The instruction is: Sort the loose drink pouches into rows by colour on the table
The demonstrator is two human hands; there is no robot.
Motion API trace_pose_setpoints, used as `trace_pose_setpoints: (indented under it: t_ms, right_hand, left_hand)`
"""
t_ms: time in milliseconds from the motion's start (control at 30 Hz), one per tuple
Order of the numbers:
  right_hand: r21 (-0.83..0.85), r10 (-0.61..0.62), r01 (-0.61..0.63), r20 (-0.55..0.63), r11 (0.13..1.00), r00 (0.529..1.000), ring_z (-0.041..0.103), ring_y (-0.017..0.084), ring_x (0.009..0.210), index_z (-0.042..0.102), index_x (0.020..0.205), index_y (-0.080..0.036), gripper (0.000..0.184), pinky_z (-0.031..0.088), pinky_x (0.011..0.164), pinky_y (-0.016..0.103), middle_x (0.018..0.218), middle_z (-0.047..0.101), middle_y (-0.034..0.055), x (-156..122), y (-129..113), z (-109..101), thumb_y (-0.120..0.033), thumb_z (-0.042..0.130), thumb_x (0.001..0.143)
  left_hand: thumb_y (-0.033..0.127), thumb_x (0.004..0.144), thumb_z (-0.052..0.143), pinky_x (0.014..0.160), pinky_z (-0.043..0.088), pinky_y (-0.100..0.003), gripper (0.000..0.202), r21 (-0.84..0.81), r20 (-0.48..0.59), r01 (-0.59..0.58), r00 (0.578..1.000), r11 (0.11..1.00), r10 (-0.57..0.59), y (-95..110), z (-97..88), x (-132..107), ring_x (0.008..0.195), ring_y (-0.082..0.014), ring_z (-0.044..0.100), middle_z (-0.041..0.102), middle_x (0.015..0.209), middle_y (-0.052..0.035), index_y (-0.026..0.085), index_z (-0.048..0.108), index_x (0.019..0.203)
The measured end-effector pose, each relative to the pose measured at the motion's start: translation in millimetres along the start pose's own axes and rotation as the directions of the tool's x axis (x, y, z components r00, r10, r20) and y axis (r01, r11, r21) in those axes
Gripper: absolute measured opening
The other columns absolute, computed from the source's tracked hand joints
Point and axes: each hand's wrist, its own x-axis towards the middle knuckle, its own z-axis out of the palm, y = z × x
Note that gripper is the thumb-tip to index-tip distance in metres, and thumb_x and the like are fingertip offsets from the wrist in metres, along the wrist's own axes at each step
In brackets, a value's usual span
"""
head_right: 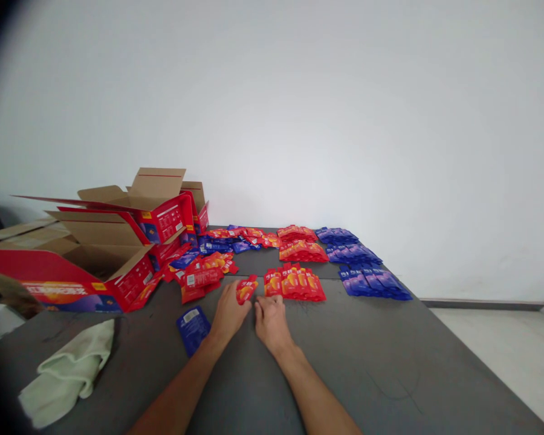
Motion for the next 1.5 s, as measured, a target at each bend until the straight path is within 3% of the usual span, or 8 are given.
trace_pose_setpoints:
  t_ms: [167, 333, 533, 733, 933, 1133, 1367, 1500]
  right_hand:
    - [0.311, 0.125, -0.113, -0.018, 0.944, 0.992, 0.06, 0.023, 0.087, 0.072, 0.096, -0.021, 0.044, 0.046, 0.082, 0.031, 0.091, 0.07, 0.0066, 3.0, -2.8, -1.7, -0.047, 0.037, 0.099]
    - [0.625, 0.293, -0.22, -0.014, 0.749, 0.956, 0.054, 0.017, 0.066, 0.066, 0.078, -0.018, 0.046, 0.042, 0.063, 0.025, 0.071, 0.063, 0.0001, 9.6, 5.9, -6.4, -0.061, 0.053, 0.088]
    - [0.767, 0.4, -0.244, -0.018, 0.593, 0.916, 0.051, 0.015, 0.063, 0.063, 0.08, -0.017, 0.039, 0.038, 0.058, 0.023, 0.071, 0.061, -0.0006, 10.2, 15.4, -7.9, -0.056, 0.061, 0.084]
    - [0.751, 0.392, -0.255, -0.005, 0.608, 0.92, 0.042, 0.012, 0.057, 0.058, 0.074, -0.018, 0.04, 0.032, 0.054, 0.022, 0.064, 0.053, -0.0037, 9.7, 8.7, -8.9, -0.057, 0.062, 0.083]
    - [0.757, 0.38, -0.23, -0.025, 0.612, 0.925, 0.038, 0.011, 0.057, 0.053, 0.07, -0.018, 0.041, 0.029, 0.053, 0.022, 0.063, 0.047, -0.0047, 9.5, 5.5, -11.6, -0.056, 0.062, 0.086]
    - [0.738, 0.334, -0.249, 0.034, 0.627, 0.942, 0.034, 0.01, 0.055, 0.052, 0.064, -0.018, 0.044, 0.027, 0.051, 0.021, 0.059, 0.042, -0.0059, 7.4, -1.6, -15.3, -0.056, 0.068, 0.081]
    - [0.739, 0.317, -0.229, 0.022, 0.633, 0.948, 0.044, 0.012, 0.061, 0.061, 0.075, -0.016, 0.039, 0.035, 0.057, 0.022, 0.068, 0.054, -0.0022, 7.5, -6.0, -20.8, -0.054, 0.064, 0.085]
    - [0.703, 0.306, -0.25, 0.049, 0.666, 0.951, 0.042, 0.011, 0.058, 0.06, 0.071, -0.016, 0.04, 0.033, 0.055, 0.022, 0.064, 0.051, -0.003, 6.6, -3.2, -18.1, -0.054, 0.064, 0.084]
  left_hand:
    - [0.015, 0.076, 0.06, 0.107, 0.041, -0.036, 0.056, -0.17, -0.066, -0.082, 0.995, 0.982, 0.072, 10.3, 1.5, -7.9, 0.124, -0.0225, 0.052, 0.054, 0.129, -0.0103, 0.02, 0.047, 0.131]
    - [0.016, 0.07, 0.066, 0.111, 0.039, -0.036, 0.07, -0.297, -0.032, -0.16, 0.987, 0.942, 0.157, 15.8, 3.3, -14.8, 0.128, -0.0217, 0.05, 0.05, 0.137, -0.0088, 0.022, 0.044, 0.136]
    - [0.02, 0.068, 0.071, 0.086, 0.053, -0.032, 0.061, -0.592, 0.202, 0.124, 0.979, 0.797, -0.002, 3.8, 15.1, -12.1, 0.105, -0.0217, 0.065, 0.064, 0.122, -0.0127, 0.016, 0.054, 0.126]
    - [0.017, 0.063, 0.068, 0.054, 0.049, -0.025, 0.02, -0.651, 0.44, 0.364, 0.896, 0.666, -0.059, -2.3, 10.0, -9.8, 0.053, -0.0134, 0.061, 0.068, 0.064, -0.002, 0.012, 0.064, 0.082]
    - [0.013, 0.06, 0.069, 0.054, 0.048, -0.023, 0.021, -0.642, 0.522, 0.393, 0.853, 0.658, -0.001, 8.4, -2.5, -10.5, 0.055, -0.0134, 0.062, 0.069, 0.067, -0.002, 0.012, 0.067, 0.081]
    - [0.028, 0.067, 0.076, 0.07, 0.052, -0.028, 0.034, -0.772, 0.413, 0.324, 0.91, 0.547, 0.043, 3.6, -2.6, -7.8, 0.071, -0.0172, 0.068, 0.074, 0.083, -0.0056, 0.012, 0.07, 0.097]
    - [0.022, 0.06, 0.078, 0.065, 0.048, -0.025, 0.028, -0.695, 0.555, 0.41, 0.828, 0.591, 0.079, 2.9, -4.4, -8.9, 0.066, -0.0164, 0.064, 0.071, 0.074, -0.0031, 0.011, 0.071, 0.086]
    - [0.035, 0.072, 0.073, 0.068, 0.047, -0.024, 0.026, -0.748, 0.414, 0.294, 0.907, 0.594, 0.073, 5.0, -6.1, -7.1, 0.071, -0.0149, 0.062, 0.069, 0.077, -0.0014, 0.013, 0.07, 0.086]
